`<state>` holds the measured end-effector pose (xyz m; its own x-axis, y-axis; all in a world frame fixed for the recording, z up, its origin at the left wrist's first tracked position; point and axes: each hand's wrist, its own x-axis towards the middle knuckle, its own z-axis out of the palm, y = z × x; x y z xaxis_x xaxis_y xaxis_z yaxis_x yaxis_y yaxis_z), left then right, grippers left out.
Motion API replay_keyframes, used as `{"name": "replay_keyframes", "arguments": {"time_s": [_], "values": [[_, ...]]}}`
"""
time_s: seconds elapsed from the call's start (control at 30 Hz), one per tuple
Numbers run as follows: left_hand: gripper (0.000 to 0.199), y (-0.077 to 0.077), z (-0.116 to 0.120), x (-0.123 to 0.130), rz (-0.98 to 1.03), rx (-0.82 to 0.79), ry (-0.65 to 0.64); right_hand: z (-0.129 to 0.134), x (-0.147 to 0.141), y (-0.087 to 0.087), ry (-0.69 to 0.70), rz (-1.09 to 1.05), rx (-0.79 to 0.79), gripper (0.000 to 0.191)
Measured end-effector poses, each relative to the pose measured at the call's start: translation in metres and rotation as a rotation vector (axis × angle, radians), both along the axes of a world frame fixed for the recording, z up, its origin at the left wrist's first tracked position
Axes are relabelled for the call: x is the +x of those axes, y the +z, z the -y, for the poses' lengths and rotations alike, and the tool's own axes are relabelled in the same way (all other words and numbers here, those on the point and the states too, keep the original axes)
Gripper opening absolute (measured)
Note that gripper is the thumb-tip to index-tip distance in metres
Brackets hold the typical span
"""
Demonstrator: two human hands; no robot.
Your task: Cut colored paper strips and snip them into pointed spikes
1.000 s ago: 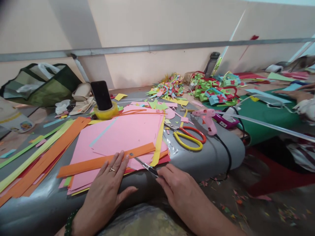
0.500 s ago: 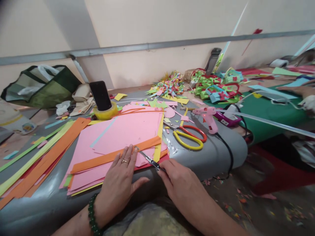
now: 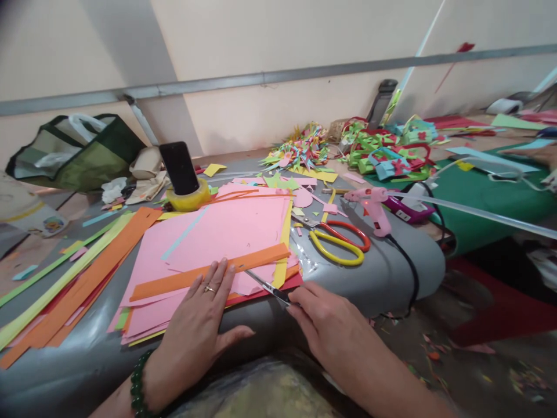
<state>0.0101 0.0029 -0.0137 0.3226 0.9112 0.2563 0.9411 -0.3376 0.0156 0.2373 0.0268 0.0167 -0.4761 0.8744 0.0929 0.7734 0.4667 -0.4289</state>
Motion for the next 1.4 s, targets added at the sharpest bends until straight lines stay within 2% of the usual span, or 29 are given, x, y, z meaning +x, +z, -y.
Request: {"name": "replay_keyframes", "arguments": {"time_s": [0.5, 0.77, 1.07, 1.4], "values": [[0.088, 0.0, 0.002, 0.0, -0.022, 0.004, 0.013, -0.006, -0.012, 0.008, 0.055, -0.061, -0.088, 0.015], [0.093, 0.004, -0.013, 0.02, 0.002, -0.044, 0.021, -0.017, -0.004, 0.01, 0.012, -0.033, -0.04, 0.016], [0.094, 0.006, 0.001, -0.009, -0.005, -0.042, 0.018, -0.021, -0.005, 0.004, 0.015, -0.039, -0.01, 0.018], [0.096, 0.001, 0.001, -0.008, 0.003, -0.002, 0.022, -0.019, -0.003, 0.003, 0.054, -0.055, -0.02, 0.017]]}}
